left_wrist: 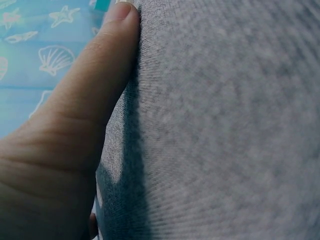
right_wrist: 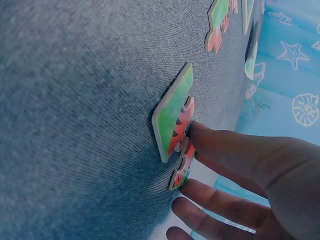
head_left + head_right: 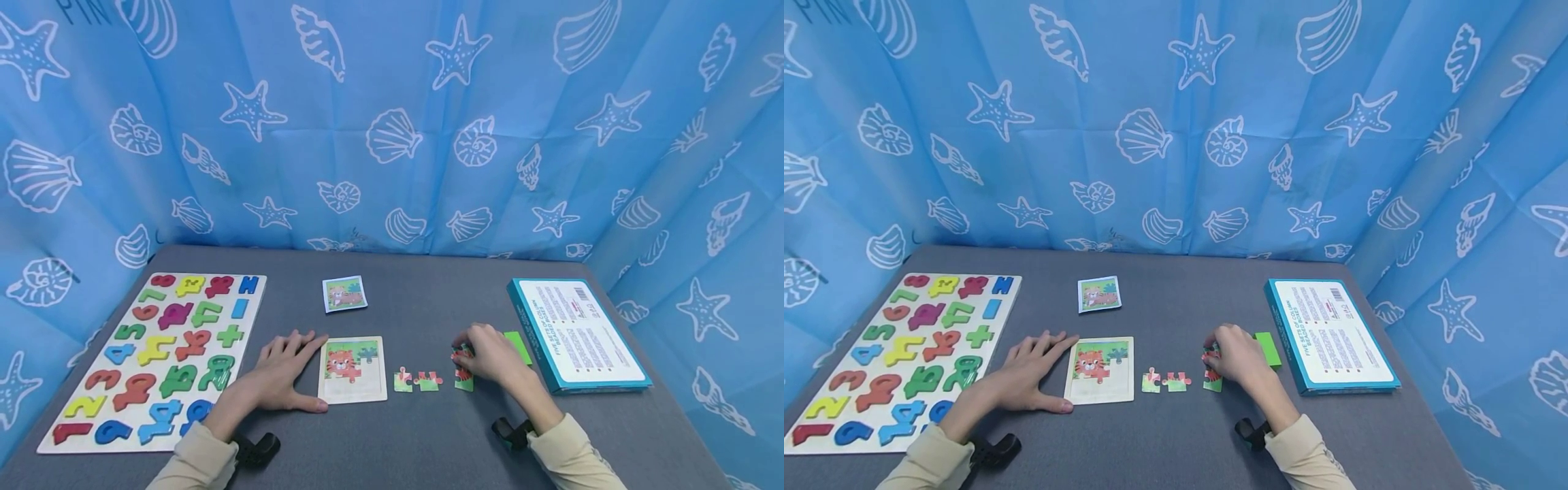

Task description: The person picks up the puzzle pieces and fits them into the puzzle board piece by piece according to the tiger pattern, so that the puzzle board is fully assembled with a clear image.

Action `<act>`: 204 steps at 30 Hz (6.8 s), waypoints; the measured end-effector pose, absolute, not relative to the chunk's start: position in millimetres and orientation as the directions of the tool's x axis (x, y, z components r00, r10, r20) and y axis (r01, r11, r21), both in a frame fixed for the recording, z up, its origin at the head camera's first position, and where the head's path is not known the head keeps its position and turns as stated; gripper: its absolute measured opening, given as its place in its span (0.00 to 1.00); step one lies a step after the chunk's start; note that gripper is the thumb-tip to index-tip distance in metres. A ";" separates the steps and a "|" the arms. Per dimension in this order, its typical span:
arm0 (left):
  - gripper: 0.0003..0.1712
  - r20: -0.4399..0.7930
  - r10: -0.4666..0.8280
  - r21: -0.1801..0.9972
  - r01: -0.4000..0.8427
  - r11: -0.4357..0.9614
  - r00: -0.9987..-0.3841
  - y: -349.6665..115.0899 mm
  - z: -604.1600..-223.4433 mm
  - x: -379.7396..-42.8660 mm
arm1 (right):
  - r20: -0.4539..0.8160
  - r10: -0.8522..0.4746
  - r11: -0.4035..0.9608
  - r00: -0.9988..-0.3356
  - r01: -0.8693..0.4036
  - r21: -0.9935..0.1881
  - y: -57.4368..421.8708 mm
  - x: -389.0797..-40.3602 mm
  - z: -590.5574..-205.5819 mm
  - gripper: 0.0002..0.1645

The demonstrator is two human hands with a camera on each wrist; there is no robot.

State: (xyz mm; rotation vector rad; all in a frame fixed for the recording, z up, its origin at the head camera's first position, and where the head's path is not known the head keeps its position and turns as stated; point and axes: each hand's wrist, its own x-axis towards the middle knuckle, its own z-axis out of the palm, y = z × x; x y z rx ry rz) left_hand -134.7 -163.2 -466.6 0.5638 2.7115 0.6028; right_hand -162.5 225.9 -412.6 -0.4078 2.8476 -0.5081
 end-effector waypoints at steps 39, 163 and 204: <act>0.69 -0.227 0.438 0.451 0.304 0.839 -0.870 -161.2 -457.5 -132.6 | -0.192 -0.343 0.883 -0.919 -0.246 -0.400 220.7 -165.4 -410.7 0.19; 0.70 -0.232 0.435 0.465 0.293 0.835 -0.870 -162.9 -463.1 -134.2 | -0.050 -0.551 0.761 -0.833 -0.477 -0.440 197.9 -153.7 -402.7 0.17; 0.69 -0.212 0.421 0.460 0.290 0.839 -0.882 -164.1 -471.8 -137.1 | -0.104 -0.624 0.748 -0.774 -0.555 -0.364 93.2 -151.0 -418.1 0.11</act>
